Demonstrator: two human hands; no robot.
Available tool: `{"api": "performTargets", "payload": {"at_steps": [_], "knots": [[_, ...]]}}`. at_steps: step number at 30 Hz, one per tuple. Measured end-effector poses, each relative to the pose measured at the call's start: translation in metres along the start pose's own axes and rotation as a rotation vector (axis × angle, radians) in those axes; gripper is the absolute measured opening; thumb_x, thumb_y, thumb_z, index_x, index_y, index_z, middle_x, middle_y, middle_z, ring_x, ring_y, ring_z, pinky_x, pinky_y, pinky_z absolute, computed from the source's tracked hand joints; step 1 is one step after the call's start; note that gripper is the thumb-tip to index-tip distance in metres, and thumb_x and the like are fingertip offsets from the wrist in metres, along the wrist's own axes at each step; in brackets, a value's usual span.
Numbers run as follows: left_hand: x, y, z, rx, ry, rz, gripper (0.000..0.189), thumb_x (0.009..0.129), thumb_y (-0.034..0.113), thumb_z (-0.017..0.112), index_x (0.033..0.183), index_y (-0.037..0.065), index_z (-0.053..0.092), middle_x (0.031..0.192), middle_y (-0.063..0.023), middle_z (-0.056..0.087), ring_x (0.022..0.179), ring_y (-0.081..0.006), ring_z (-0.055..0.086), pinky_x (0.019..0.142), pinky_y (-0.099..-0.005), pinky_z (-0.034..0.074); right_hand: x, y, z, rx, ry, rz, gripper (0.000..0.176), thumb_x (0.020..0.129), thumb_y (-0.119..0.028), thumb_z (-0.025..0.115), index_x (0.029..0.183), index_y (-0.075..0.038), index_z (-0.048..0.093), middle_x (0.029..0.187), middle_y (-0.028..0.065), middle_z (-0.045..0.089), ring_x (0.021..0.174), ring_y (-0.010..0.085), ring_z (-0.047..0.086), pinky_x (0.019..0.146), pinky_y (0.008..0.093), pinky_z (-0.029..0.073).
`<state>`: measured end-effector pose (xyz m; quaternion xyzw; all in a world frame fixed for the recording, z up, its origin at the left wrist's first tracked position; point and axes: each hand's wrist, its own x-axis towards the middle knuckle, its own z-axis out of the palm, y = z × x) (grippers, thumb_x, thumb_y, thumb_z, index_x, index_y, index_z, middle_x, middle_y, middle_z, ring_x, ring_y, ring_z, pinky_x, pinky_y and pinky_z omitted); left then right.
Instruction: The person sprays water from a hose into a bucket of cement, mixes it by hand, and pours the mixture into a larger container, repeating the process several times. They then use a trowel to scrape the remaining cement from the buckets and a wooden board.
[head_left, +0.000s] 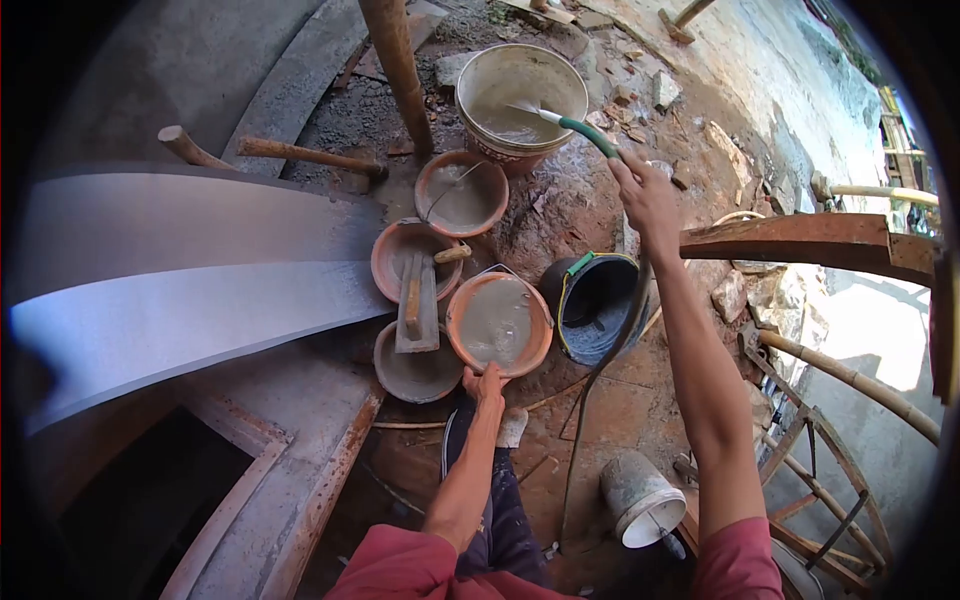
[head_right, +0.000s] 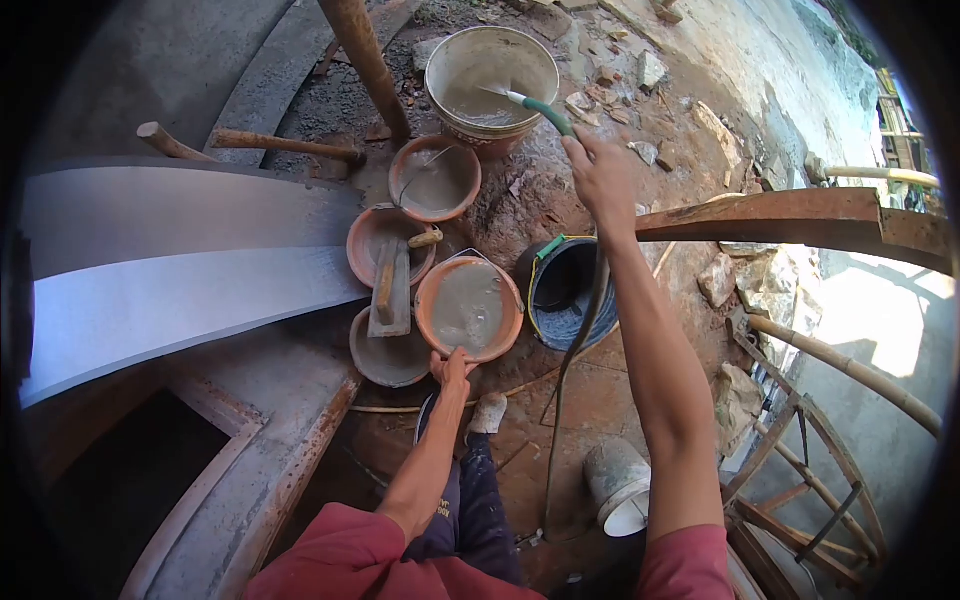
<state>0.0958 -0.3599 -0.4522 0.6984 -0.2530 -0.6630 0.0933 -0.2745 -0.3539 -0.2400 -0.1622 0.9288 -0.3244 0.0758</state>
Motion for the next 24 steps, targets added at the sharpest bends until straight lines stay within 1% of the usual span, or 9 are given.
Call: {"api": "performTargets", "payload": {"at_steps": [4, 6, 7, 8, 10, 14, 20, 22, 24], "knots": [[-0.007, 0.015, -0.005, 0.049, -0.017, 0.06, 0.047, 0.072, -0.004, 0.064, 0.116, 0.001, 0.05, 0.109, -0.0186, 0.058, 0.087, -0.0325, 0.068, 0.072, -0.0484, 0.065, 0.033, 0.022, 0.044, 0.04, -0.05, -0.012, 0.035, 0.094, -0.033, 0.06, 0.118, -0.009, 0.069, 0.091, 0.0265, 0.067, 0.088, 0.0433, 0.066, 0.079, 0.0462, 0.05], [-0.03, 0.035, 0.001, 0.059, 0.017, 0.159, 0.032, 0.071, -0.006, 0.064, 0.101, 0.001, 0.055, 0.093, -0.013, 0.063, 0.077, -0.0279, 0.068, 0.063, -0.0419, 0.066, 0.032, 0.031, 0.057, 0.048, -0.039, 0.008, 0.034, 0.094, -0.033, 0.059, 0.117, -0.01, 0.07, 0.091, 0.027, 0.067, 0.088, 0.0436, 0.066, 0.08, 0.0469, 0.051], [-0.035, 0.045, 0.003, 0.177, 0.065, 0.217, 0.022, 0.072, -0.006, 0.063, 0.091, 0.002, 0.056, 0.082, -0.009, 0.063, 0.069, -0.0232, 0.067, 0.052, -0.0342, 0.062, 0.033, 0.031, 0.061, 0.053, -0.016, -0.008, 0.032, 0.095, -0.032, 0.059, 0.117, -0.011, 0.07, 0.091, 0.0274, 0.067, 0.089, 0.0439, 0.066, 0.08, 0.0475, 0.051], [-0.034, 0.048, 0.003, 0.195, 0.069, 0.211, 0.022, 0.072, -0.006, 0.063, 0.091, 0.002, 0.056, 0.082, -0.009, 0.063, 0.069, -0.0232, 0.067, 0.052, -0.0342, 0.062, 0.031, 0.033, 0.064, 0.054, -0.02, 0.01, 0.032, 0.095, -0.032, 0.059, 0.117, -0.011, 0.07, 0.091, 0.0274, 0.067, 0.089, 0.0439, 0.066, 0.08, 0.0475, 0.051], [-0.029, 0.053, 0.005, 0.324, 0.04, 0.381, 0.019, 0.074, -0.004, 0.064, 0.091, 0.003, 0.057, 0.08, -0.0079, 0.064, 0.068, -0.0183, 0.065, 0.048, -0.0287, 0.055, 0.028, 0.03, 0.064, 0.105, -0.049, 0.031, 0.032, 0.095, -0.032, 0.058, 0.117, -0.012, 0.07, 0.093, 0.0278, 0.066, 0.091, 0.0444, 0.065, 0.082, 0.0479, 0.051], [-0.035, 0.076, 0.026, 0.498, 0.144, 0.635, 0.015, 0.073, 0.0, 0.068, 0.083, 0.001, 0.057, 0.076, -0.0074, 0.064, 0.065, -0.0153, 0.061, 0.052, -0.0305, 0.048, 0.028, 0.031, 0.066, 0.103, -0.072, 0.085, 0.032, 0.095, -0.032, 0.058, 0.117, -0.013, 0.07, 0.093, 0.0279, 0.066, 0.092, 0.0453, 0.065, 0.082, 0.0479, 0.051], [0.012, 0.106, 0.043, 0.417, 0.136, 0.583, 0.014, 0.072, -0.002, 0.067, 0.078, 0.001, 0.054, 0.072, -0.007, 0.061, 0.057, -0.0148, 0.058, 0.047, -0.0287, 0.049, 0.026, 0.043, 0.069, 0.113, -0.074, 0.062, 0.033, 0.094, -0.032, 0.059, 0.12, -0.013, 0.069, 0.095, 0.028, 0.067, 0.094, 0.0453, 0.065, 0.083, 0.0468, 0.051], [0.006, 0.129, 0.049, 0.253, 0.052, 0.42, 0.014, 0.072, -0.002, 0.066, 0.08, 0.002, 0.056, 0.072, -0.0062, 0.06, 0.057, -0.0141, 0.059, 0.043, -0.0252, 0.05, 0.026, 0.049, 0.072, 0.118, -0.046, 0.052, 0.035, 0.094, -0.033, 0.06, 0.122, -0.014, 0.068, 0.096, 0.0274, 0.067, 0.094, 0.0447, 0.065, 0.084, 0.0461, 0.051], [0.006, 0.151, 0.054, 0.269, 0.056, 0.395, 0.014, 0.072, -0.001, 0.066, 0.082, 0.002, 0.056, 0.074, -0.0078, 0.06, 0.058, -0.0156, 0.06, 0.043, -0.0256, 0.051, 0.025, 0.051, 0.072, 0.119, -0.046, 0.057, 0.036, 0.094, -0.033, 0.06, 0.122, -0.013, 0.068, 0.095, 0.0268, 0.068, 0.094, 0.0443, 0.066, 0.084, 0.0456, 0.051]]}}
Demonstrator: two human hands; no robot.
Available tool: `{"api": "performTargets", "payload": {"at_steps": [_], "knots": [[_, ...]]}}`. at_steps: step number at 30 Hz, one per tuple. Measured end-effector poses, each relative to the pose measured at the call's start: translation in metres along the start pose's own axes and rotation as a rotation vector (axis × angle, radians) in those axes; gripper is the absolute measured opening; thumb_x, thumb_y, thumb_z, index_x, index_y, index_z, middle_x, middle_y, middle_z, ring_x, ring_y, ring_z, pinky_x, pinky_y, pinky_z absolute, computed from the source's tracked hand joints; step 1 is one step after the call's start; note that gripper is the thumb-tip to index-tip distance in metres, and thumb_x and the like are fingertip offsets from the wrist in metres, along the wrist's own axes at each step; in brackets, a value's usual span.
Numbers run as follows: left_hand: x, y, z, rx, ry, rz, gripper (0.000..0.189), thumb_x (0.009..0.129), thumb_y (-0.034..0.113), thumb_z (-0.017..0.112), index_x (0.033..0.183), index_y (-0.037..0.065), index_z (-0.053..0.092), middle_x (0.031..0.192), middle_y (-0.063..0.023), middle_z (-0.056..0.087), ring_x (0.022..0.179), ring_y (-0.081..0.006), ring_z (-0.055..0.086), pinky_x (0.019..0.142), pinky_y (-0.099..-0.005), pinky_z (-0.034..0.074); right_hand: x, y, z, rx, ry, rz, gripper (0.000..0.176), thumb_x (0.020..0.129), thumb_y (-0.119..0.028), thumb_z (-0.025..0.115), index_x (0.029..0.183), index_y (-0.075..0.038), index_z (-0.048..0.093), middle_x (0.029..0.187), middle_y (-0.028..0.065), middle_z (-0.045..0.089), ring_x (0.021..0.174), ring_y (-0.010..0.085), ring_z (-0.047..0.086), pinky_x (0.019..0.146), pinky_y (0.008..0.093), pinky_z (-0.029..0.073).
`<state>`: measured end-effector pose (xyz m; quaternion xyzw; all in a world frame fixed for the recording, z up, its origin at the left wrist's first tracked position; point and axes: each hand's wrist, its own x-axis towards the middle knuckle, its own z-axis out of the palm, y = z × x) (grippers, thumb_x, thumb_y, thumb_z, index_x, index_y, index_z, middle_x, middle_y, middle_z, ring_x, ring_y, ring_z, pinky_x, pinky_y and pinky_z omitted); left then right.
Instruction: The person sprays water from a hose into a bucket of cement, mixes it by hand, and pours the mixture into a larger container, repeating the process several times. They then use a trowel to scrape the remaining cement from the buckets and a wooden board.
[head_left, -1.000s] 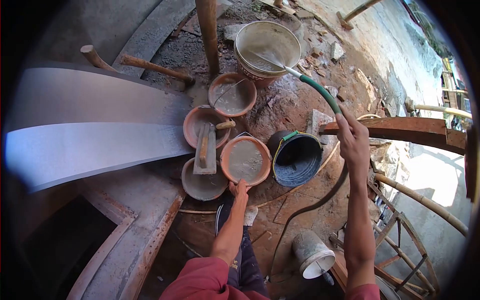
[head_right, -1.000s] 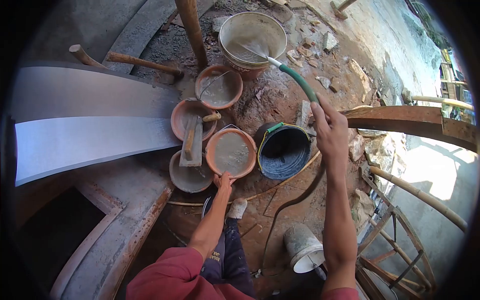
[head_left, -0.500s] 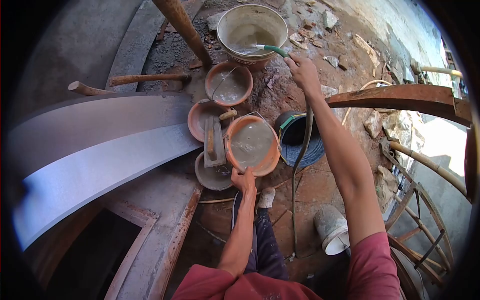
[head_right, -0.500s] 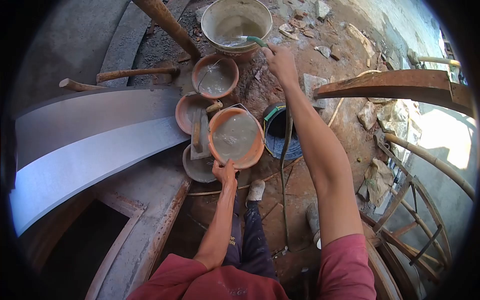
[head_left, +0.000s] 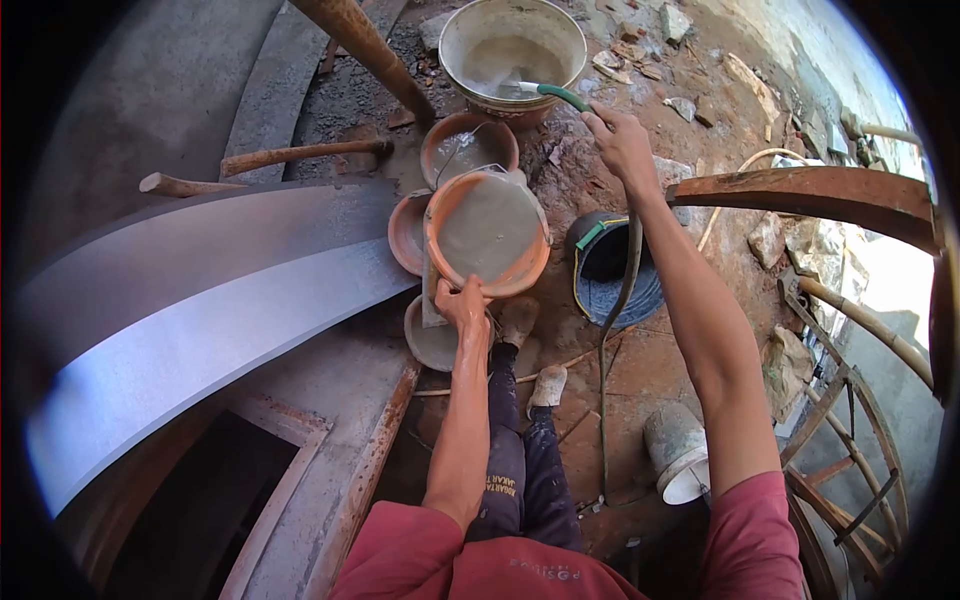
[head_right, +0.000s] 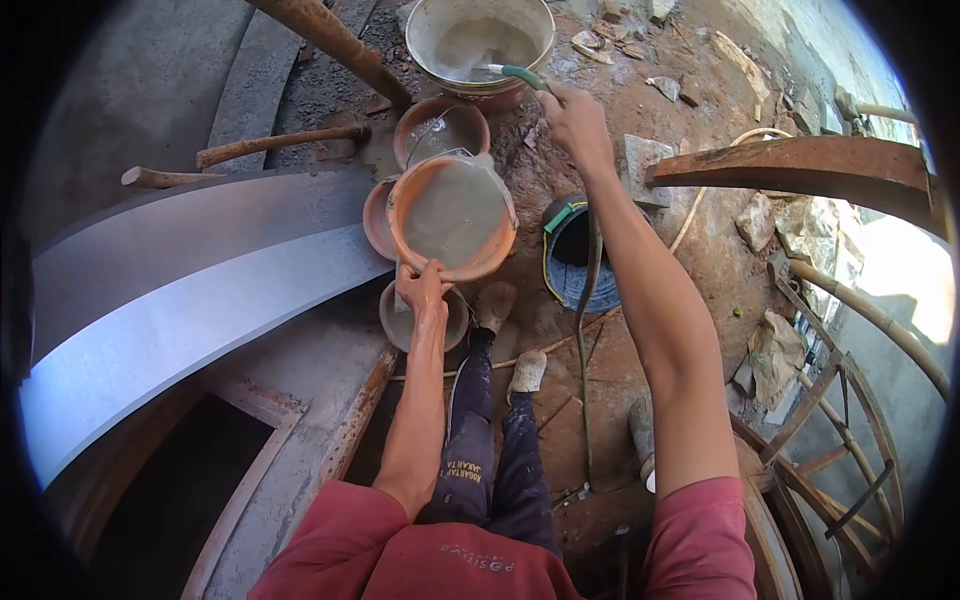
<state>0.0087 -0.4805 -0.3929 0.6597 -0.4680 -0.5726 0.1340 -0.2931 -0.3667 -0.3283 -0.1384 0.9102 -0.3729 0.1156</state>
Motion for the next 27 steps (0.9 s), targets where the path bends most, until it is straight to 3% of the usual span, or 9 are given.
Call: {"api": "performTargets", "payload": {"at_steps": [5, 9, 14, 17, 21, 23, 27], "knots": [[0.027, 0.035, -0.017, 0.021, 0.009, -0.034, 0.015, 0.073, 0.0, 0.065, 0.086, 0.001, 0.058, 0.079, -0.0085, 0.062, 0.059, -0.0172, 0.062, 0.043, -0.026, 0.055, -0.002, -0.008, -0.001, -0.003, -0.065, 0.125, 0.04, 0.094, -0.034, 0.061, 0.121, -0.006, 0.067, 0.101, 0.0268, 0.068, 0.099, 0.044, 0.065, 0.087, 0.0446, 0.051], [0.043, 0.063, -0.04, 0.055, -0.002, -0.018, 0.024, 0.074, -0.002, 0.065, 0.097, 0.001, 0.058, 0.085, -0.0076, 0.064, 0.065, -0.0191, 0.067, 0.047, -0.0271, 0.056, -0.005, -0.006, 0.008, -0.011, -0.004, 0.055, 0.039, 0.093, -0.034, 0.061, 0.122, -0.007, 0.067, 0.106, 0.0277, 0.067, 0.104, 0.0438, 0.064, 0.091, 0.0441, 0.05], [0.061, 0.098, -0.053, -0.027, 0.029, 0.015, 0.02, 0.072, -0.002, 0.066, 0.091, -0.001, 0.06, 0.083, -0.0081, 0.064, 0.061, -0.0167, 0.064, 0.046, -0.0249, 0.056, -0.003, 0.002, 0.021, 0.026, 0.024, 0.054, 0.04, 0.094, -0.032, 0.06, 0.123, -0.004, 0.066, 0.11, 0.0278, 0.066, 0.107, 0.0429, 0.063, 0.092, 0.0433, 0.049], [0.06, 0.132, -0.058, -0.081, -0.067, 0.047, 0.03, 0.074, -0.005, 0.066, 0.102, -0.003, 0.056, 0.086, -0.0114, 0.065, 0.066, -0.0221, 0.069, 0.049, -0.0292, 0.061, -0.007, 0.0, 0.022, 0.039, 0.02, 0.069, 0.041, 0.094, -0.031, 0.06, 0.123, -0.004, 0.066, 0.107, 0.0278, 0.067, 0.105, 0.042, 0.064, 0.091, 0.0435, 0.049], [0.044, 0.184, -0.053, 0.017, -0.121, 0.114, 0.018, 0.074, 0.0, 0.069, 0.086, 0.001, 0.056, 0.079, -0.0075, 0.062, 0.06, -0.0146, 0.063, 0.046, -0.0234, 0.053, -0.014, -0.014, 0.017, 0.081, 0.001, 0.142, 0.041, 0.094, -0.031, 0.06, 0.125, -0.006, 0.065, 0.098, 0.0273, 0.068, 0.097, 0.042, 0.067, 0.084, 0.0441, 0.052], [0.035, 0.213, -0.044, 0.017, -0.167, 0.133, 0.018, 0.074, 0.0, 0.069, 0.086, 0.001, 0.055, 0.079, -0.0078, 0.062, 0.061, -0.015, 0.063, 0.047, -0.0243, 0.054, -0.017, -0.015, 0.016, 0.129, -0.005, 0.148, 0.041, 0.094, -0.031, 0.061, 0.127, -0.007, 0.064, 0.093, 0.0277, 0.069, 0.092, 0.0433, 0.068, 0.08, 0.0449, 0.052], [0.019, 0.272, -0.008, 0.015, -0.277, 0.146, 0.021, 0.075, 0.001, 0.07, 0.089, 0.0, 0.055, 0.082, -0.009, 0.062, 0.063, -0.0168, 0.065, 0.052, -0.028, 0.06, -0.018, -0.004, 0.027, 0.104, 0.045, 0.156, 0.042, 0.094, -0.031, 0.061, 0.128, -0.007, 0.064, 0.096, 0.0291, 0.068, 0.095, 0.0448, 0.066, 0.082, 0.0463, 0.052]]}}
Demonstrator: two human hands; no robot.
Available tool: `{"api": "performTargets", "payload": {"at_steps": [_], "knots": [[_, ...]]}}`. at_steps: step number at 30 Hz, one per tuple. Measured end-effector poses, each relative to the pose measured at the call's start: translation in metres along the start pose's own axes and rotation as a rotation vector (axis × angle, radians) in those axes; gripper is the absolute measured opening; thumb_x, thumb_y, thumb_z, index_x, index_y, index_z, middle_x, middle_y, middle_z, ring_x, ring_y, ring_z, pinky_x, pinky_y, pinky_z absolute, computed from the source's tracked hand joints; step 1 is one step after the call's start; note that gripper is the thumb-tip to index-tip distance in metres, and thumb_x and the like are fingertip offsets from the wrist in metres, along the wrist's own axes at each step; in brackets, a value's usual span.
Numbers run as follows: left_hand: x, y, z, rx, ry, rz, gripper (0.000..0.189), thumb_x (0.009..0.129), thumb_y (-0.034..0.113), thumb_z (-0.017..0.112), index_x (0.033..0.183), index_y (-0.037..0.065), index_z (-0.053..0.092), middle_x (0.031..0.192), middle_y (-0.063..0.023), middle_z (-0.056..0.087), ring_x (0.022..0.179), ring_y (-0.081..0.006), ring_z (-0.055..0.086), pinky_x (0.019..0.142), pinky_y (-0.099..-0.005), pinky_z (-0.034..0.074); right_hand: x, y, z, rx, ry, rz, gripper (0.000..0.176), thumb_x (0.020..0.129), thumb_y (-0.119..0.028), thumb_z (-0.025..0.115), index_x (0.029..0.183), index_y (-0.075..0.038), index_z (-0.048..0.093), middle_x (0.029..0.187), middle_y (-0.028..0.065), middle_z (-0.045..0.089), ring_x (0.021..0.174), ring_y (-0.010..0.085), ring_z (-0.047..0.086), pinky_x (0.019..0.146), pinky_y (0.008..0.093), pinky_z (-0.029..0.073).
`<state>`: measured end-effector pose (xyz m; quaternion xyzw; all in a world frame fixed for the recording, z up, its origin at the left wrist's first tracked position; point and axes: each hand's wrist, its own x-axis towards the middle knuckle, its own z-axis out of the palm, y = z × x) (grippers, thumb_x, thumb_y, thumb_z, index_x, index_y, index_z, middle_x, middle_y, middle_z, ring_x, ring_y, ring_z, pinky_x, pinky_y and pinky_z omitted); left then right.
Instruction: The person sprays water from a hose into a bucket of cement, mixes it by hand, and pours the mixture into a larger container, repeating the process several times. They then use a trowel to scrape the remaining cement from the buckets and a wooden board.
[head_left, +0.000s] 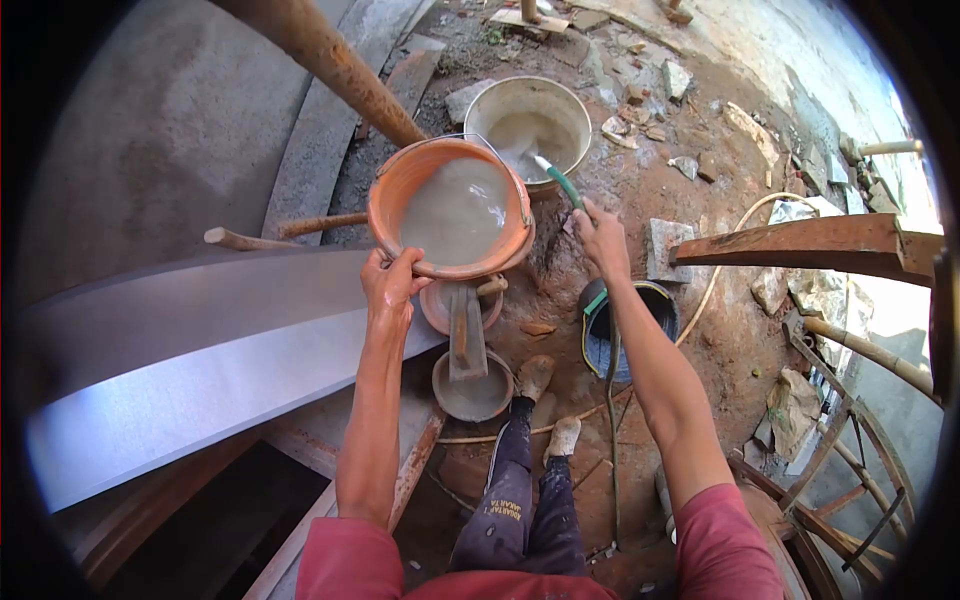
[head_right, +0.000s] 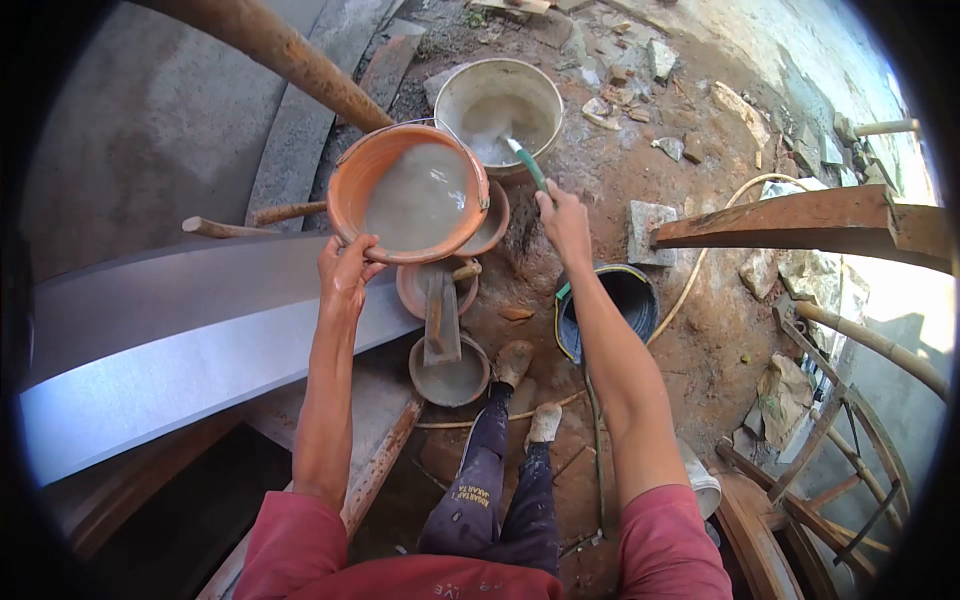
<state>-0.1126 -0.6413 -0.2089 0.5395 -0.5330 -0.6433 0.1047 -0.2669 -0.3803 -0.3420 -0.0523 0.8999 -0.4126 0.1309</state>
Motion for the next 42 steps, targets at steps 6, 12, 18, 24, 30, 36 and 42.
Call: {"api": "performTargets", "payload": {"at_steps": [6, 12, 18, 24, 30, 36, 42], "knots": [[0.044, 0.05, 0.068, 0.12, -0.1, 0.152, 0.02, 0.075, 0.002, 0.069, 0.089, -0.003, 0.055, 0.082, -0.0119, 0.064, 0.065, -0.0194, 0.067, 0.051, -0.0292, 0.06, -0.003, 0.002, -0.005, 0.077, -0.026, 0.022, 0.041, 0.094, -0.031, 0.061, 0.127, -0.006, 0.064, 0.099, 0.0315, 0.065, 0.099, 0.0463, 0.064, 0.085, 0.0475, 0.05], [0.098, 0.071, 0.133, 0.569, 0.089, 0.507, 0.024, 0.071, 0.011, 0.073, 0.083, -0.001, 0.058, 0.08, -0.0152, 0.066, 0.064, -0.0255, 0.067, 0.055, -0.0371, 0.057, -0.003, 0.006, -0.01, 0.131, -0.031, 0.025, 0.041, 0.094, -0.03, 0.06, 0.127, -0.005, 0.062, 0.092, 0.0325, 0.063, 0.094, 0.0465, 0.065, 0.08, 0.0475, 0.05], [0.11, 0.073, 0.188, 0.938, 0.2, 0.857, 0.021, 0.079, 0.007, 0.064, 0.1, 0.003, 0.064, 0.128, -0.018, 0.062, 0.102, -0.0445, 0.065, 0.085, -0.054, 0.054, -0.007, 0.007, -0.009, 0.129, -0.01, 0.028, 0.042, 0.095, -0.031, 0.059, 0.129, -0.006, 0.062, 0.096, 0.0322, 0.064, 0.095, 0.0474, 0.064, 0.083, 0.0487, 0.05], [0.156, 0.038, 0.19, 1.012, 0.219, 1.058, 0.026, 0.083, 0.006, 0.061, 0.109, 0.008, 0.065, 0.145, -0.0123, 0.051, 0.101, -0.0448, 0.067, 0.086, -0.0512, 0.056, -0.013, 0.003, -0.005, 0.147, -0.021, 0.039, 0.042, 0.096, -0.027, 0.056, 0.133, -0.006, 0.058, 0.099, 0.0318, 0.064, 0.098, 0.0486, 0.062, 0.084, 0.0505, 0.049], [0.157, 0.031, 0.177, 1.096, 0.134, 1.203, 0.022, 0.084, 0.006, 0.064, 0.106, 0.01, 0.066, 0.148, -0.0102, 0.049, 0.096, -0.0413, 0.069, 0.082, -0.0486, 0.059, -0.026, -0.013, -0.016, 0.164, -0.056, 0.096, 0.041, 0.097, -0.024, 0.057, 0.133, -0.004, 0.058, 0.104, 0.0315, 0.065, 0.099, 0.0434, 0.066, 0.086, 0.0416, 0.05], [0.164, 0.044, 0.176, 1.137, 0.058, 1.333, 0.018, 0.083, 0.009, 0.067, 0.102, 0.009, 0.066, 0.15, -0.0096, 0.046, 0.097, -0.0355, 0.07, 0.08, -0.0455, 0.059, -0.043, -0.024, -0.03, 0.141, -0.009, 0.06, 0.039, 0.096, -0.023, 0.058, 0.131, -0.004, 0.06, 0.091, 0.0319, 0.064, 0.088, 0.0437, 0.067, 0.079, 0.0419, 0.051], [0.167, 0.05, 0.172, 0.766, 0.227, 1.372, 0.023, 0.078, 0.003, 0.061, 0.101, 0.003, 0.065, 0.136, -0.0209, 0.058, 0.104, -0.0414, 0.066, 0.089, -0.0482, 0.053, -0.076, -0.045, -0.055, 0.203, 0.012, 0.065, 0.038, 0.096, -0.021, 0.059, 0.129, -0.004, 0.061, 0.085, 0.0317, 0.062, 0.074, 0.0411, 0.066, 0.071, 0.0401, 0.05]]}}
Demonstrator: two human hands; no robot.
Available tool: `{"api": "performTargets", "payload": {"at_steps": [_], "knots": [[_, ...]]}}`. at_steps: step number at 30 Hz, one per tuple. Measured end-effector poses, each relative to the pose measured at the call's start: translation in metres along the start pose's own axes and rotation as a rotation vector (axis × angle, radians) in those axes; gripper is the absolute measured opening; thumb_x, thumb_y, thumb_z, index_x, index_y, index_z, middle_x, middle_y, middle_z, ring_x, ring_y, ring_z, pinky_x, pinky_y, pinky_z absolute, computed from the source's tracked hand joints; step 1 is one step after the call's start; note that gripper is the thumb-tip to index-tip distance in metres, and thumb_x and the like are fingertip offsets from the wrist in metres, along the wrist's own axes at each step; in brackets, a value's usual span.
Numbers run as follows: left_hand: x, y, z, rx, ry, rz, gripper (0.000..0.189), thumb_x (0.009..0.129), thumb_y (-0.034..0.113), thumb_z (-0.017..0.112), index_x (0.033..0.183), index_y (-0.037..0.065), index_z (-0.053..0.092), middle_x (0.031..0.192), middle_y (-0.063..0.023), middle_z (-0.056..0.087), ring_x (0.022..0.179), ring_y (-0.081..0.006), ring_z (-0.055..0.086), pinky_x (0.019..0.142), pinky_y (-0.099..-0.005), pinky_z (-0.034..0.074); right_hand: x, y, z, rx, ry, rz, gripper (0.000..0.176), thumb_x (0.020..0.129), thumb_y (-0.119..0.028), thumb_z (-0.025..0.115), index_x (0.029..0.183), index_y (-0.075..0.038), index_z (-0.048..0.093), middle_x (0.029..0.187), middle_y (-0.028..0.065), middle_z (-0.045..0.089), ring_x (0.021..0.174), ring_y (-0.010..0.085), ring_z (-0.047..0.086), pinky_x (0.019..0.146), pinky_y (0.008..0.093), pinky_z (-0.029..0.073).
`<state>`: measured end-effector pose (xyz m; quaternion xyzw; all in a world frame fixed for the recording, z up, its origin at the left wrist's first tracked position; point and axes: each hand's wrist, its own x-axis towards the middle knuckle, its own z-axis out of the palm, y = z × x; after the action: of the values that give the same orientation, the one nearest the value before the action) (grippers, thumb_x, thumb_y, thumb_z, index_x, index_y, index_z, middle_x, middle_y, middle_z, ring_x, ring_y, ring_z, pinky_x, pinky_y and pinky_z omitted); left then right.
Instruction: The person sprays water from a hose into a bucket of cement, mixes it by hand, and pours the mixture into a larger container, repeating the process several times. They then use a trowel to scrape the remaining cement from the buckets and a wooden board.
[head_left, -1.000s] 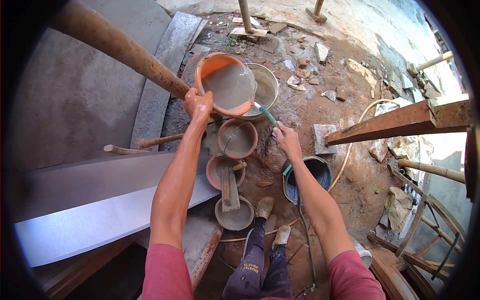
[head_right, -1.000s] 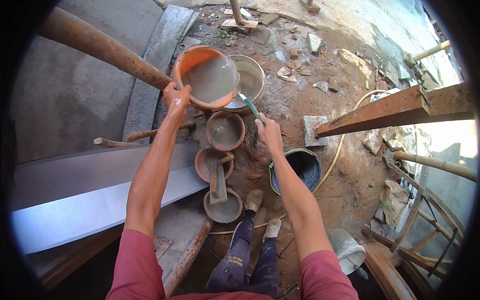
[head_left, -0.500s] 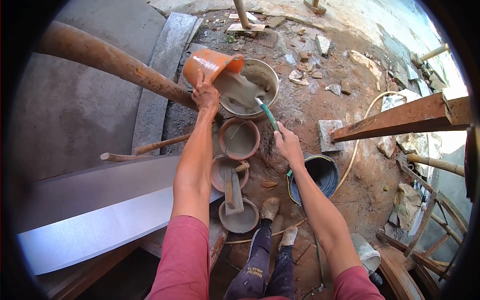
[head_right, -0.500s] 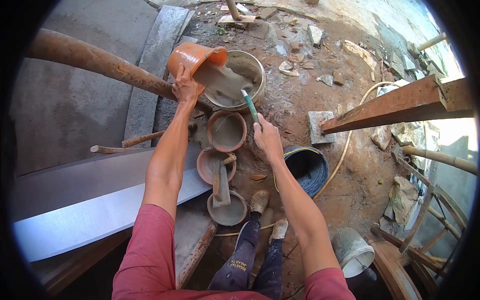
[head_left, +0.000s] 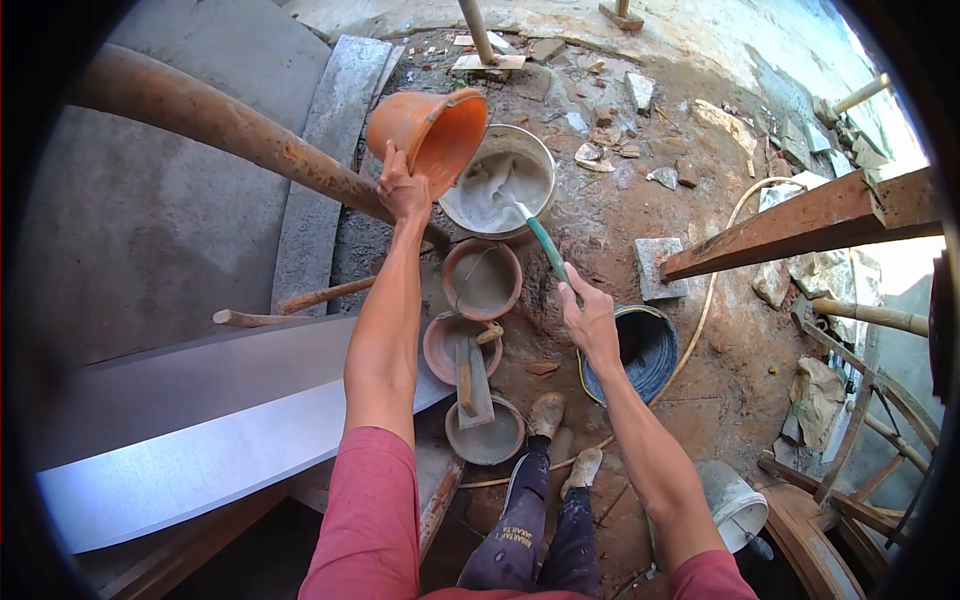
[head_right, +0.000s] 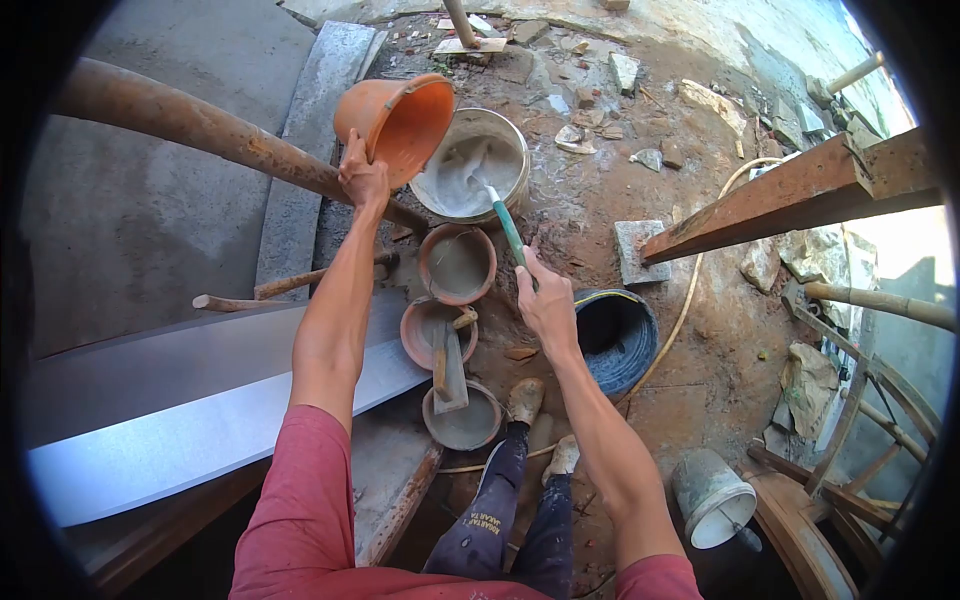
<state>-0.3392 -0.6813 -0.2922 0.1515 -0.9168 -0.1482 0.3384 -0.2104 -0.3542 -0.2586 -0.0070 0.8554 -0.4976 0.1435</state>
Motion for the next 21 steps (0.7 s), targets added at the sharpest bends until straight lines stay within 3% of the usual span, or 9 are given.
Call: {"api": "performTargets", "payload": {"at_steps": [1, 2, 3, 5, 6, 10, 14, 16, 21], "knots": [[0.0, 0.0, 0.0, -0.001, 0.002, 0.003, 0.023, 0.078, 0.003, 0.061, 0.101, 0.003, 0.065, 0.136, -0.0209, 0.058, 0.104, -0.0414, 0.066, 0.089, -0.0482, 0.053, -0.007, 0.001, -0.004, 0.015, 0.047, -0.044, 0.037, 0.096, -0.02, 0.059, 0.129, -0.004, 0.061, 0.08, 0.0301, 0.061, 0.068, 0.0362, 0.064, 0.068, 0.0389, 0.049], [-0.003, 0.001, -0.001, -0.105, -0.028, -0.192, 0.023, 0.077, 0.004, 0.061, 0.1, 0.001, 0.064, 0.127, -0.0237, 0.062, 0.105, -0.0423, 0.066, 0.09, -0.0492, 0.052, -0.015, 0.002, -0.006, 0.029, 0.092, -0.088, 0.037, 0.096, -0.02, 0.059, 0.129, -0.003, 0.061, 0.076, 0.0285, 0.06, 0.062, 0.0312, 0.061, 0.065, 0.0376, 0.048], [-0.005, 0.003, -0.004, -0.208, -0.059, -0.388, 0.024, 0.075, 0.006, 0.061, 0.098, -0.001, 0.063, 0.118, -0.0264, 0.066, 0.106, -0.0431, 0.065, 0.09, -0.0501, 0.051, -0.025, -0.004, -0.013, 0.03, 0.09, -0.089, 0.037, 0.096, -0.02, 0.059, 0.129, -0.003, 0.061, 0.076, 0.0285, 0.06, 0.062, 0.0312, 0.061, 0.065, 0.0376, 0.048], [-0.012, 0.0, -0.002, -0.226, -0.09, -0.452, 0.024, 0.074, 0.007, 0.064, 0.097, -0.002, 0.062, 0.108, -0.0255, 0.068, 0.1, -0.0416, 0.067, 0.088, -0.0483, 0.051, -0.047, -0.027, -0.036, 0.025, 0.103, -0.023, 0.035, 0.095, -0.017, 0.06, 0.127, -0.003, 0.063, 0.073, 0.0318, 0.053, 0.054, 0.0365, 0.051, 0.057, 0.0377, 0.046], [-0.017, -0.003, 0.001, -0.247, -0.122, -0.515, 0.024, 0.074, 0.008, 0.067, 0.095, -0.003, 0.061, 0.097, -0.0246, 0.07, 0.095, -0.0401, 0.068, 0.086, -0.0464, 0.052, -0.057, -0.033, -0.045, -0.004, 0.103, -0.013, 0.035, 0.096, -0.015, 0.061, 0.127, -0.001, 0.063, 0.071, 0.0306, 0.052, 0.051, 0.0251, 0.047, 0.055, 0.035, 0.044], [-0.039, -0.011, 0.022, -0.356, -0.159, -0.592, 0.029, 0.073, 0.007, 0.074, 0.096, -0.001, 0.06, 0.083, -0.0166, 0.065, 0.079, -0.0301, 0.066, 0.08, -0.04, 0.052, -0.091, -0.048, -0.07, 0.062, 0.164, -0.052, 0.036, 0.096, -0.015, 0.062, 0.128, 0.003, 0.061, 0.074, 0.0235, 0.063, 0.061, 0.0103, 0.052, 0.06, 0.0311, 0.047], [-0.067, -0.03, 0.058, -0.41, -0.165, -0.673, 0.038, 0.074, 0.008, 0.077, 0.104, -0.001, 0.057, 0.097, -0.0165, 0.066, 0.089, -0.0277, 0.065, 0.085, -0.0402, 0.051, -0.11, -0.071, -0.093, 0.105, 0.129, -0.013, 0.035, 0.095, -0.013, 0.063, 0.127, 0.002, 0.063, 0.09, 0.0194, 0.073, 0.074, 0.0128, 0.066, 0.07, 0.0291, 0.051], [-0.09, -0.069, 0.111, -0.574, -0.1, -0.567, 0.04, 0.08, 0.007, 0.076, 0.111, 0.0, 0.052, 0.096, -0.0111, 0.062, 0.077, -0.0199, 0.063, 0.057, -0.0338, 0.056, -0.115, -0.076, -0.099, 0.091, 0.126, -0.044, 0.035, 0.095, -0.012, 0.063, 0.127, 0.002, 0.063, 0.092, 0.0201, 0.073, 0.077, 0.0134, 0.068, 0.072, 0.0288, 0.051], [-0.099, -0.062, 0.123, -0.679, -0.108, -0.626, 0.038, 0.083, 0.0, 0.072, 0.114, 0.0, 0.048, 0.106, -0.0132, 0.059, 0.077, -0.0198, 0.062, 0.05, -0.0319, 0.057, -0.117, -0.08, -0.107, 0.09, 0.103, -0.123, 0.034, 0.093, -0.01, 0.064, 0.125, 0.002, 0.064, 0.097, 0.0225, 0.073, 0.081, 0.0148, 0.07, 0.074, 0.0285, 0.052]]}}
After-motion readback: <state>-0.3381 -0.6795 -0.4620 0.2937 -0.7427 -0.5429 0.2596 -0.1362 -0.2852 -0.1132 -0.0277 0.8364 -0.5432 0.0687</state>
